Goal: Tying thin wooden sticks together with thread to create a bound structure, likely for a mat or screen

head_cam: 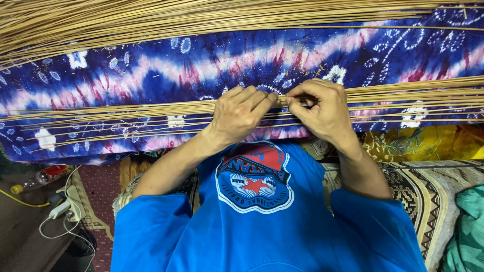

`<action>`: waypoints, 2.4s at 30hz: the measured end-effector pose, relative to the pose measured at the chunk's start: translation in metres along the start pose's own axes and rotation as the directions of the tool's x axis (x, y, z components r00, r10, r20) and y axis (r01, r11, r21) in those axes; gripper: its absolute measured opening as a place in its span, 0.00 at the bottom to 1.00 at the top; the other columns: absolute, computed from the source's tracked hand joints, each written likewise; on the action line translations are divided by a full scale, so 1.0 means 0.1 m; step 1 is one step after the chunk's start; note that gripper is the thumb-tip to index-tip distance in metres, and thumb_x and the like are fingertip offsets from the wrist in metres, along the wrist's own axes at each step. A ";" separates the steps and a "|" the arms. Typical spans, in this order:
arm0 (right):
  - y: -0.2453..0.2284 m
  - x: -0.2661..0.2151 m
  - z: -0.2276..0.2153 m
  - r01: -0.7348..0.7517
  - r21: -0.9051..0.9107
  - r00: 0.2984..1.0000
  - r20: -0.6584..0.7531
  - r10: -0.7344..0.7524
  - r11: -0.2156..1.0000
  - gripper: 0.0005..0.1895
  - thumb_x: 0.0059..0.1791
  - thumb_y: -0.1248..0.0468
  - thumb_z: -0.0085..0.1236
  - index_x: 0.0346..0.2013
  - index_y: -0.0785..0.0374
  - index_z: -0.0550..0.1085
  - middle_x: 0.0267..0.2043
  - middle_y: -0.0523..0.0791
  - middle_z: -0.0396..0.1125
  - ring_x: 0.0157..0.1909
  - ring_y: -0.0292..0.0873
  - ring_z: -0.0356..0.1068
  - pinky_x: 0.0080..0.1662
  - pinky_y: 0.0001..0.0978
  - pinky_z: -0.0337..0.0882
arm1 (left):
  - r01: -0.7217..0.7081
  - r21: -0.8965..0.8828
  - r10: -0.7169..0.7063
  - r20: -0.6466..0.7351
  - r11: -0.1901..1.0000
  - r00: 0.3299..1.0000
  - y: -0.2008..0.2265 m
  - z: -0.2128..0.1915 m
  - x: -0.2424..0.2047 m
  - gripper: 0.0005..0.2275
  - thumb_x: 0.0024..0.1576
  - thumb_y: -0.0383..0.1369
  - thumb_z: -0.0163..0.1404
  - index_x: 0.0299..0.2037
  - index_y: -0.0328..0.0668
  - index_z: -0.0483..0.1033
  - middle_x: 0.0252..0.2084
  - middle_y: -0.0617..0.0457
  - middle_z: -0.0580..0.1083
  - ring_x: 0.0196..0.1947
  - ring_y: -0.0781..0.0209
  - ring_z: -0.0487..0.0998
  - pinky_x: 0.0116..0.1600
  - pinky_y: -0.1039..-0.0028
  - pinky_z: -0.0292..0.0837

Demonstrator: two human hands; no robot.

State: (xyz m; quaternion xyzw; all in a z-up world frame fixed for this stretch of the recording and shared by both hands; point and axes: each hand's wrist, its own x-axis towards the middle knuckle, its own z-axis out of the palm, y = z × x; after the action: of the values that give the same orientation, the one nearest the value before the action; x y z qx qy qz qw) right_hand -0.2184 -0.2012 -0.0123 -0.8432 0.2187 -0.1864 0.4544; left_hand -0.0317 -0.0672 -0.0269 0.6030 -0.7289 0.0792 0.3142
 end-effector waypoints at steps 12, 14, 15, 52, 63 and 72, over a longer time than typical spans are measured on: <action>0.31 -0.09 0.06 -0.035 -0.048 0.998 -0.060 0.032 0.998 0.03 0.49 0.68 0.63 0.35 0.64 0.82 0.17 0.47 0.62 0.23 0.51 0.65 0.34 0.43 0.66 | 0.198 -0.304 -0.166 0.128 0.932 0.978 -0.07 0.07 0.06 0.04 0.62 0.28 0.53 0.37 0.38 0.79 0.26 0.48 0.75 0.28 0.52 0.79 0.33 0.69 0.74; 0.28 -0.06 0.04 -0.022 -0.064 0.998 -0.062 0.018 0.998 0.03 0.49 0.67 0.64 0.34 0.64 0.81 0.18 0.46 0.65 0.23 0.50 0.66 0.34 0.42 0.66 | 0.257 -0.362 -0.202 0.182 0.896 0.962 -0.09 0.07 0.08 0.04 0.61 0.28 0.54 0.37 0.36 0.80 0.26 0.47 0.76 0.28 0.50 0.80 0.33 0.67 0.75; 0.26 -0.05 0.03 -0.009 -0.084 0.998 -0.069 0.003 0.996 0.04 0.50 0.66 0.65 0.34 0.64 0.81 0.20 0.46 0.67 0.24 0.50 0.67 0.34 0.42 0.65 | 0.310 -0.417 -0.229 0.235 0.854 0.945 -0.10 0.07 0.09 0.05 0.60 0.28 0.54 0.38 0.35 0.81 0.26 0.45 0.76 0.28 0.48 0.80 0.33 0.66 0.76; 0.23 0.02 -0.17 0.085 -0.043 0.995 -0.050 -0.087 0.995 0.02 0.55 0.72 0.65 0.41 0.68 0.82 0.36 0.53 0.75 0.32 0.53 0.74 0.39 0.41 0.72 | 0.426 -0.412 -0.233 0.441 0.805 0.867 -0.28 0.12 0.25 0.08 0.64 0.33 0.50 0.42 0.41 0.82 0.31 0.45 0.80 0.34 0.43 0.84 0.36 0.59 0.80; 0.39 -0.05 -0.12 -0.044 -0.079 0.994 -0.108 0.036 0.996 0.01 0.52 0.69 0.66 0.36 0.63 0.81 0.30 0.47 0.72 0.27 0.48 0.69 0.37 0.40 0.69 | 0.213 -0.298 -0.162 0.187 0.931 0.969 -0.19 0.37 0.17 0.06 0.64 0.34 0.51 0.38 0.44 0.81 0.26 0.53 0.77 0.29 0.57 0.81 0.34 0.73 0.78; 0.34 -0.08 -0.11 -0.091 -0.042 0.985 -0.152 0.084 0.995 0.04 0.48 0.75 0.62 0.34 0.65 0.81 0.28 0.48 0.71 0.25 0.46 0.67 0.37 0.37 0.67 | 0.119 -0.251 -0.098 0.094 0.961 0.991 -0.17 0.37 0.14 0.04 0.63 0.30 0.53 0.38 0.43 0.80 0.26 0.53 0.76 0.28 0.59 0.80 0.33 0.75 0.75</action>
State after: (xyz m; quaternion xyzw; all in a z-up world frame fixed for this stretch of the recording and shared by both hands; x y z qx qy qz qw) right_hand -0.2373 -0.2212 -0.0368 -0.8272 0.2936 -0.2236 0.4238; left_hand -0.0307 -0.1015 -0.0524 0.5991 -0.7111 -0.0575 0.3635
